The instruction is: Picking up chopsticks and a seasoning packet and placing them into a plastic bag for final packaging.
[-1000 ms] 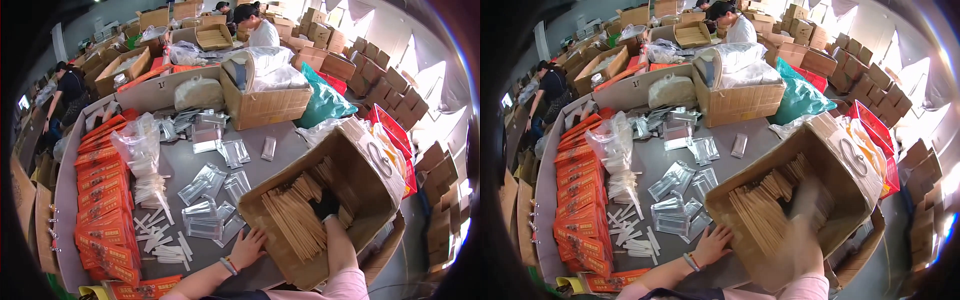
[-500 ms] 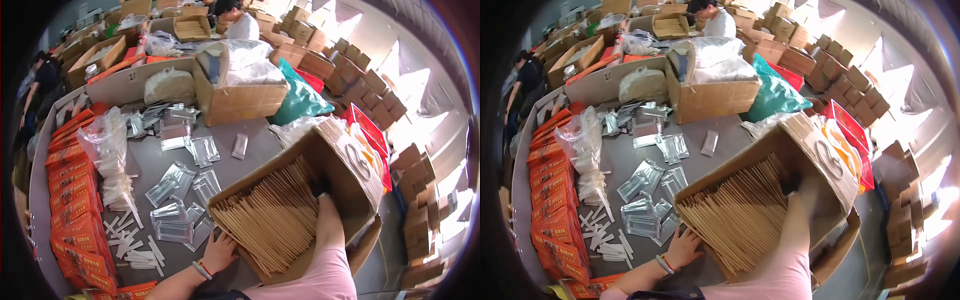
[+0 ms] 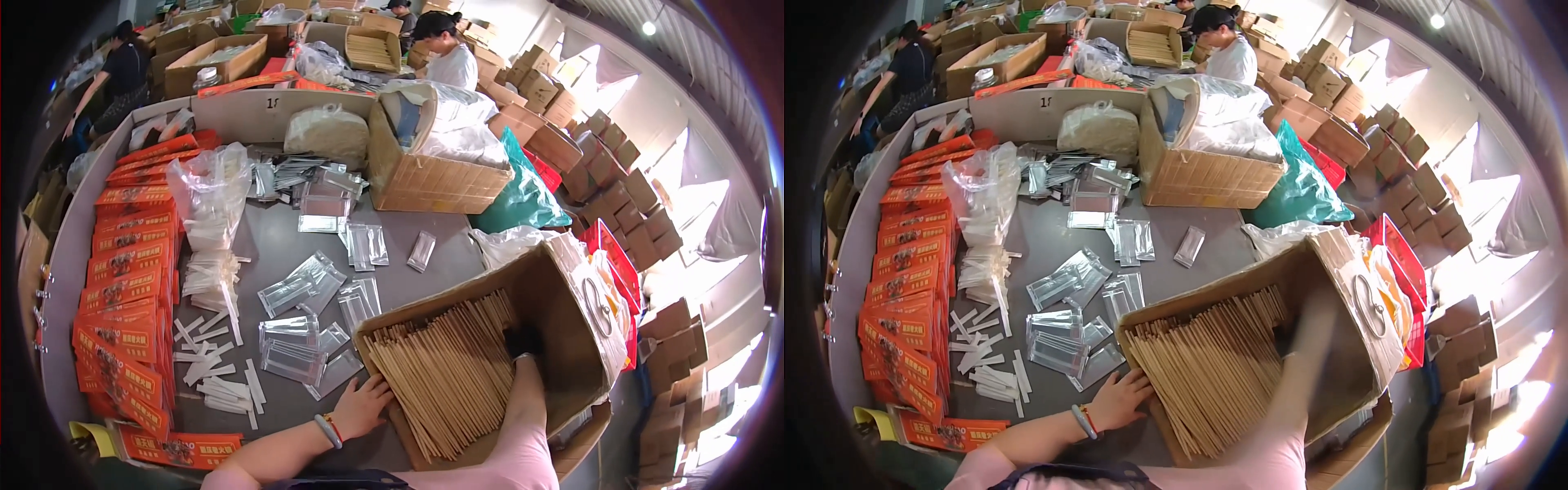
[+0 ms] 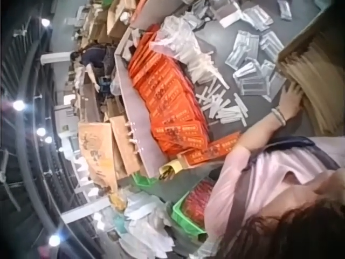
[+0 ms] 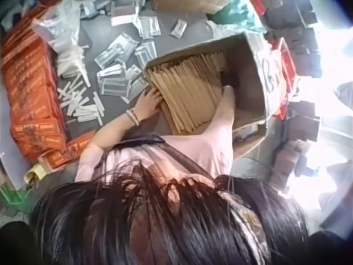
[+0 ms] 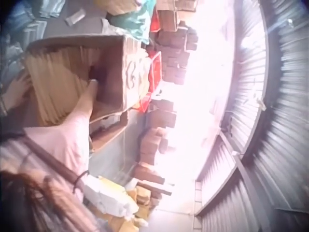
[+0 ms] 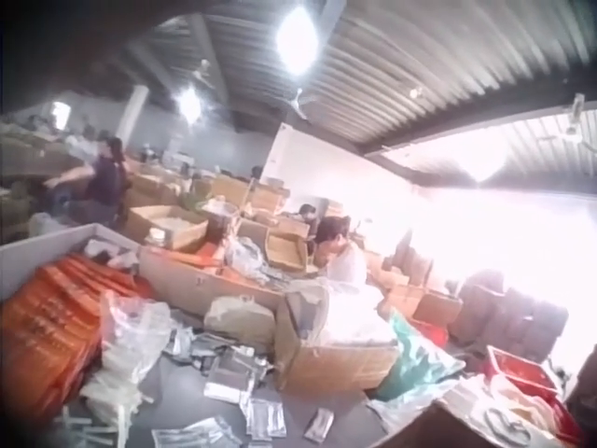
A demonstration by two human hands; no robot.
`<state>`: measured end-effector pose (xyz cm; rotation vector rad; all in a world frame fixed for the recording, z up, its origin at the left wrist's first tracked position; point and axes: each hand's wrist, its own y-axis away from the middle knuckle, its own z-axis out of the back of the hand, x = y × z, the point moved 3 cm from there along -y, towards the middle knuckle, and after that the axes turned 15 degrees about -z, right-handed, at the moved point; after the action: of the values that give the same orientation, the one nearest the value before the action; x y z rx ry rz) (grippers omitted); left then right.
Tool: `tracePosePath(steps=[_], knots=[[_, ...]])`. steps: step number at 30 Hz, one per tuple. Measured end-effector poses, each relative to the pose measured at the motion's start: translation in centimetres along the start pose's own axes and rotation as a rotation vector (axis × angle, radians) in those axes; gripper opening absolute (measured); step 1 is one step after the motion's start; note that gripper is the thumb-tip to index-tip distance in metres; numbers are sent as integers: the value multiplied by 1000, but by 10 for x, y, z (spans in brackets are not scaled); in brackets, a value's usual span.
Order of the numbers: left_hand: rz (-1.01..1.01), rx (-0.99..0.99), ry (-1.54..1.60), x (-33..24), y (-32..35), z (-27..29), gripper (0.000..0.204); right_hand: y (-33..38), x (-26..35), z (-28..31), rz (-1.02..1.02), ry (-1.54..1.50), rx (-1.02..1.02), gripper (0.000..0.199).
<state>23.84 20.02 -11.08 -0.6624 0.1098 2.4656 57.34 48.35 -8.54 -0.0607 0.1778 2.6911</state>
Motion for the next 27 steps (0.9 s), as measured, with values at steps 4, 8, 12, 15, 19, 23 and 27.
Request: tracePosePath(steps=[4, 8, 12, 15, 19, 23, 27], knots=[[-36, -31, -22, -2, -4, -1, 68, -22, -28, -41, 109, 103, -218, 70], [-42, -79, 22, 6, -2, -1, 70, 23, -10, -52, 108, -107, 47, 72], [-103, -137, 125, 11, -9, 2, 60, 73, 0, -29, 126, -280, 150, 77], [-144, -215, 61, 11, -16, -4, 38, 62, 4, -26, 198, -148, 131, 79], [-163, -248, 5, 10, -11, 0, 24, 106, 18, -12, 441, -434, -97, 68], [-167, -343, 59, 5, 38, 30, 26, 250, 36, -5, 616, -418, -81, 46], [92, -409, -4, 21, 151, 73, 41, 340, 41, -11, 576, -195, -137, 44]])
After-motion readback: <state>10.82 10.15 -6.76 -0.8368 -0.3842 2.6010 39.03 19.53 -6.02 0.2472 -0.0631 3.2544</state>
